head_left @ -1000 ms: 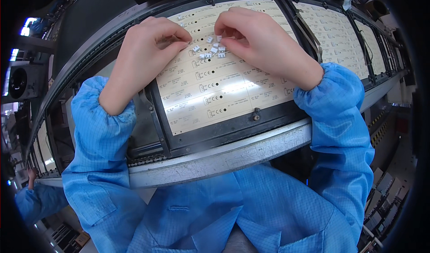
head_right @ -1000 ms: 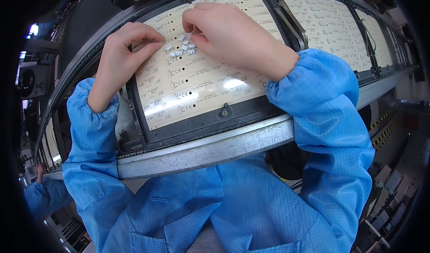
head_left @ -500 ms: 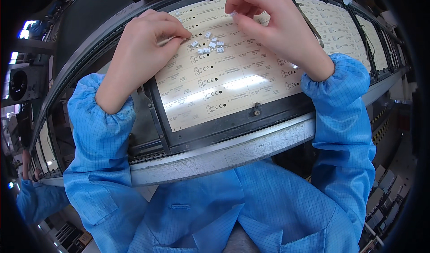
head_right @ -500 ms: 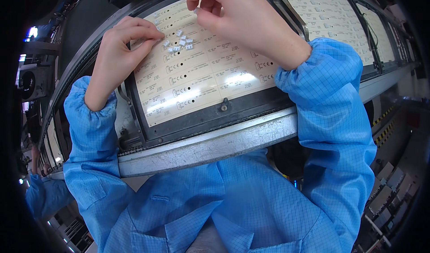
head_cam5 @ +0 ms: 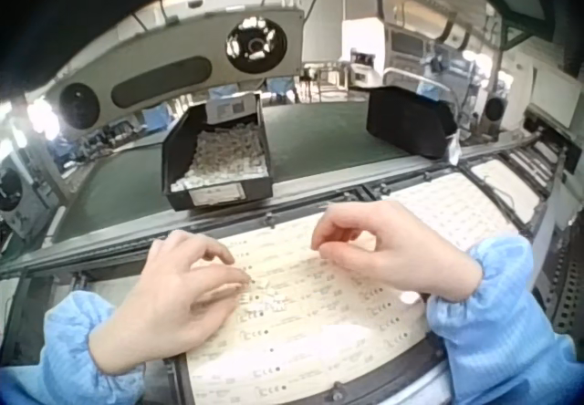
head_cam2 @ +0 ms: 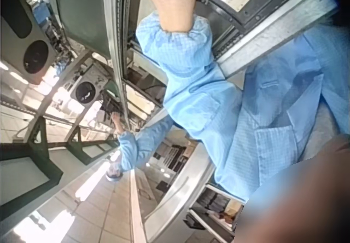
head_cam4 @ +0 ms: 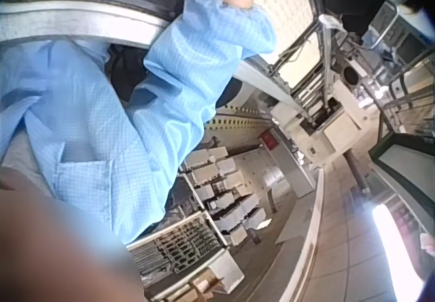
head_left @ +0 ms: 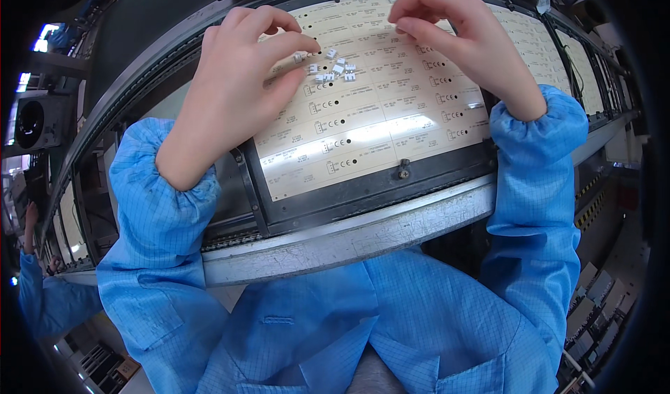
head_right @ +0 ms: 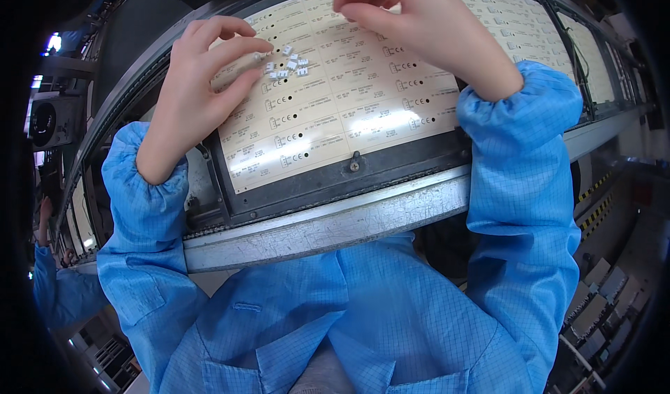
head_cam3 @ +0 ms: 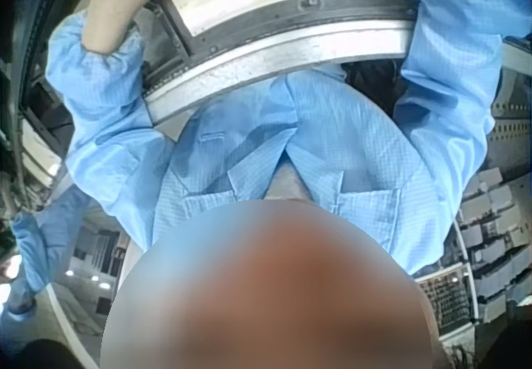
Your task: Placing small electronic components onto a circuit board or template.
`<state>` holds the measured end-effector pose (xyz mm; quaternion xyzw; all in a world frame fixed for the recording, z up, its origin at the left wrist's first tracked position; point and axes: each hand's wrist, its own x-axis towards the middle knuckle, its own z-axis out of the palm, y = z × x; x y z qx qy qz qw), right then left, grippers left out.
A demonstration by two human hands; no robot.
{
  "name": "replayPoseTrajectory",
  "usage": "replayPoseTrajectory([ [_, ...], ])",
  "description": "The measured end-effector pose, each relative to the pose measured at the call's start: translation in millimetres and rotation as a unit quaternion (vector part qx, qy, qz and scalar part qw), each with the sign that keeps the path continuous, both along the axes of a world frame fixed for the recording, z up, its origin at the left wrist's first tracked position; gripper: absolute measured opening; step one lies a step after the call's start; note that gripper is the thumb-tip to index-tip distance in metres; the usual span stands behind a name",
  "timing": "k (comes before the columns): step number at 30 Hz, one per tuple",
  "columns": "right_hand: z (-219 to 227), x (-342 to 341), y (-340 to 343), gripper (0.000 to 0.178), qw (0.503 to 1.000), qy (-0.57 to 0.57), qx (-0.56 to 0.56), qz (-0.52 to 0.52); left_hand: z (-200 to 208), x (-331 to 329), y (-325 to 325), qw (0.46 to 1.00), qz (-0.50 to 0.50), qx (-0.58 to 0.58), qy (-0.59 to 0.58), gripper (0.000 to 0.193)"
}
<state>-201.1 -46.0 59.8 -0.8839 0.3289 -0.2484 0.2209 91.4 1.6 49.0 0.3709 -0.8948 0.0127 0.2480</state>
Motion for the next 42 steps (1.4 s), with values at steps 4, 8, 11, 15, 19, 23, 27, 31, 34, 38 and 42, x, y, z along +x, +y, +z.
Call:
replayPoseTrajectory([
  [4, -3.4, -18.0, -3.0, 0.017, 0.993, -0.047, 0.097, -0.041, -4.0, -1.1, 3.0, 1.000, -0.008, -0.011, -0.020, 0.014],
  [8, 0.0, -28.9, -7.3, 0.016, 0.996, 0.024, 0.074, -0.053, -6.0, -0.2, 3.9, 1.000, -0.004, 0.011, -0.007, 0.010],
  [11, -0.4, -19.7, 7.6, 0.015, 0.993, 0.056, 0.041, -0.094, -8.2, -2.4, 5.7, 0.999, -0.018, -0.020, -0.023, 0.010],
  [15, 0.6, -17.4, 11.1, 0.014, 0.991, 0.095, 0.022, -0.093, -10.1, -5.4, 8.5, 0.995, -0.040, -0.072, -0.060, 0.015],
  [19, -5.6, -19.6, 7.4, 0.014, 0.992, 0.109, -0.013, -0.068, -11.9, -4.8, 7.8, 0.997, -0.033, -0.052, -0.042, 0.014],
  [23, -7.3, -17.3, 8.6, 0.013, 0.990, 0.123, -0.045, -0.060, -13.2, -2.6, 6.9, 0.999, -0.023, -0.028, -0.006, 0.011],
  [27, -7.5, -8.0, 14.1, 0.014, 0.986, 0.132, -0.077, -0.066, -11.5, 0.1, 5.7, 0.999, -0.014, 0.003, 0.032, 0.008],
  [31, -7.4, -1.0, 17.8, 0.017, 0.978, 0.151, -0.117, -0.086, -10.3, 2.7, 5.7, 0.998, -0.004, 0.027, 0.060, 0.008],
  [34, -10.2, 15.6, 18.7, 0.017, 0.988, 0.097, -0.095, -0.071, -8.7, 2.1, 8.5, 0.999, 0.007, 0.031, 0.037, 0.008],
  [38, -26.6, 54.3, 10.9, 0.018, 0.991, 0.031, -0.129, 0.016, -11.0, 2.1, 10.1, 0.997, 0.017, 0.060, 0.049, 0.007],
  [42, -28.1, 60.7, 7.6, 0.016, 0.990, 0.049, -0.104, 0.078, -11.0, 1.2, 9.2, 0.997, 0.021, 0.062, 0.048, 0.009],
])
